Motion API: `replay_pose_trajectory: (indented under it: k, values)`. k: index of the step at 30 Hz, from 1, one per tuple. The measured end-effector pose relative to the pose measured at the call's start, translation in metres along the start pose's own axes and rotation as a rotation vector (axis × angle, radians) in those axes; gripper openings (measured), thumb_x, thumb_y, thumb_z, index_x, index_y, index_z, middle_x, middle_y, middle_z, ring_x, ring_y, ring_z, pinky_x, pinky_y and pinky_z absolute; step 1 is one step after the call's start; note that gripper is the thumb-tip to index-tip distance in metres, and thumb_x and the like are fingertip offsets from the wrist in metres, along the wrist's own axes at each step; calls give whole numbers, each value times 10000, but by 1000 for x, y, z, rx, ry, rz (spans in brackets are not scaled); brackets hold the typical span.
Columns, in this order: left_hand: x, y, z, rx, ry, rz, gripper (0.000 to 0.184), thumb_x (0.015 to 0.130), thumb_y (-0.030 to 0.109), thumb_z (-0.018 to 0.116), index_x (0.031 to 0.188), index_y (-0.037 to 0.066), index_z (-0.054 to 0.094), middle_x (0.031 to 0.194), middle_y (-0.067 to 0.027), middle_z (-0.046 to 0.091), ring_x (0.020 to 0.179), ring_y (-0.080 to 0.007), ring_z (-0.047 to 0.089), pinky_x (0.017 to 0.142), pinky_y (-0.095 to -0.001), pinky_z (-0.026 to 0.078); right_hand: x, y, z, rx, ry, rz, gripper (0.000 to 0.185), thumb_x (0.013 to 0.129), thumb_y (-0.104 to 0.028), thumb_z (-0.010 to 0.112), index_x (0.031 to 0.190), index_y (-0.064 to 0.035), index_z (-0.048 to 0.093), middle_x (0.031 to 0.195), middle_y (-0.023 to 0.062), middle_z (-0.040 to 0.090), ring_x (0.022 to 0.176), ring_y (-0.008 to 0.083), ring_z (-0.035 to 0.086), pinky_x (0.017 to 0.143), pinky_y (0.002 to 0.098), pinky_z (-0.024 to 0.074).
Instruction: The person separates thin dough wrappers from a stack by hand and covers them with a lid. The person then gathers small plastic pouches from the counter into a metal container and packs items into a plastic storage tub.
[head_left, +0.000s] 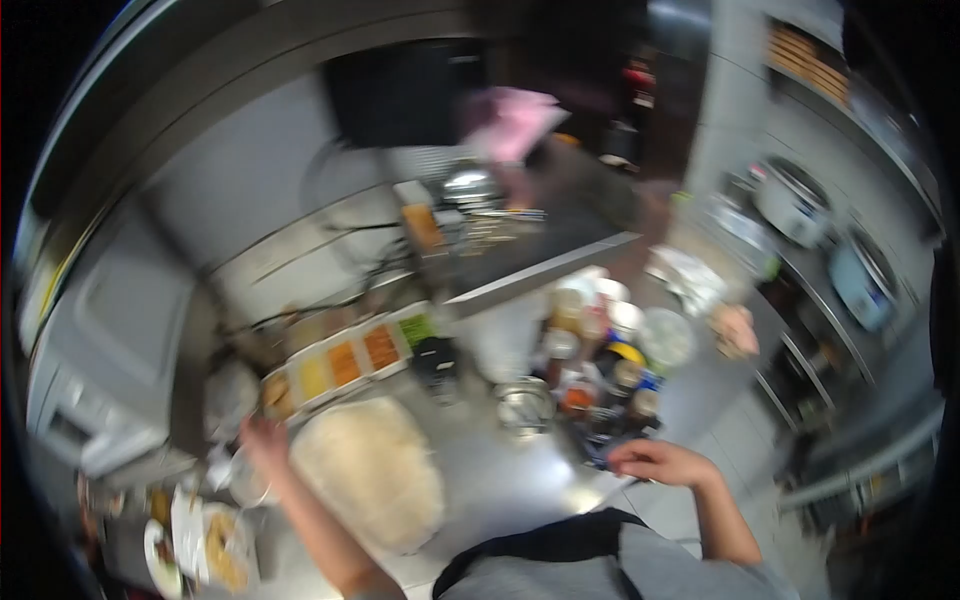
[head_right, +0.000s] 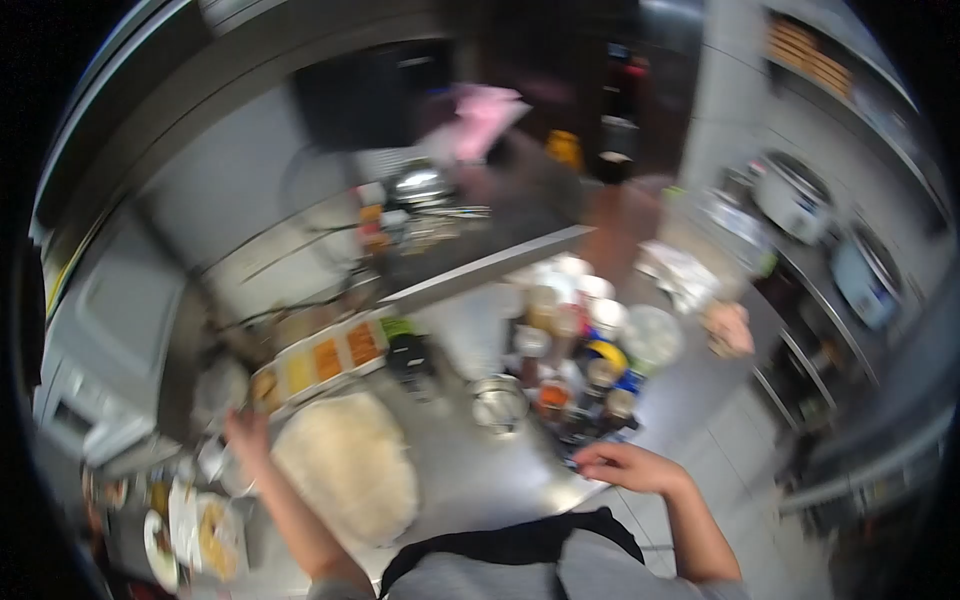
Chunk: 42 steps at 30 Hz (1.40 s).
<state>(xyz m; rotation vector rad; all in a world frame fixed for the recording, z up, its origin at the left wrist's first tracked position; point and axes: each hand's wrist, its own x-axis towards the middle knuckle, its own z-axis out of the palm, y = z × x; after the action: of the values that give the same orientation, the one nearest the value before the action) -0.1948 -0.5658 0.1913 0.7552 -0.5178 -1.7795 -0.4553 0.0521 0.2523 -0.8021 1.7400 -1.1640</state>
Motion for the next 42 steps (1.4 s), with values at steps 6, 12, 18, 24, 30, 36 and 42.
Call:
replay_pose_trajectory:
  k: [6,12,18,24,30,36,42]
  values:
    - [-200,11,20,-201,-989,-99,451,971,169,423,1410,80,367,1466,-103,382,1340,-253,376,1120,-492,260,-48,34,-45,8,-26,-2,381,957,-273,565,1261,-46,539,1096,45,626,1044,127,548,925,296,432]
    - [-343,-53,91,-193,-1105,-5,455,990,198,370,1429,89,319,1359,-147,475,1219,-258,490,1055,-509,354,-129,78,-129,39,9,-22,361,954,-232,569,1251,-32,528,1107,67,619,1049,141,554,926,292,437]
    - [-485,-227,191,52,-1334,-382,477,959,233,453,1380,30,362,1256,-242,522,1070,-371,590,935,-565,447,-252,138,-233,-65,283,27,354,934,-242,597,1208,-22,558,1090,79,634,977,150,597,875,307,475]
    - [-585,-377,299,279,-1423,-873,601,961,363,466,1446,69,267,1405,-255,386,1275,-354,430,1017,-489,375,-316,139,-300,-217,370,83,342,914,-225,615,1191,-31,565,1077,94,637,918,171,622,820,316,497]
    - [-567,-543,368,476,-921,-964,891,857,623,498,1496,117,139,1477,-231,283,1340,-347,346,1055,-580,261,-294,131,-346,-367,303,20,377,899,-238,619,1209,-33,553,1096,134,628,939,229,627,830,342,501]
    - [-456,-753,425,428,-923,-830,1198,718,773,526,1501,71,-48,1517,-254,176,1410,-346,204,1133,-519,111,-252,115,-414,-624,20,-82,418,888,-295,635,1193,-21,555,1117,148,619,976,278,622,843,365,497]
    - [-377,-843,478,1158,-330,-413,1415,557,886,540,1479,-13,-46,1502,-252,216,1365,-368,298,1113,-444,249,-215,107,-534,-676,100,18,390,876,-272,642,1172,-28,573,1111,159,620,968,287,630,850,375,497]
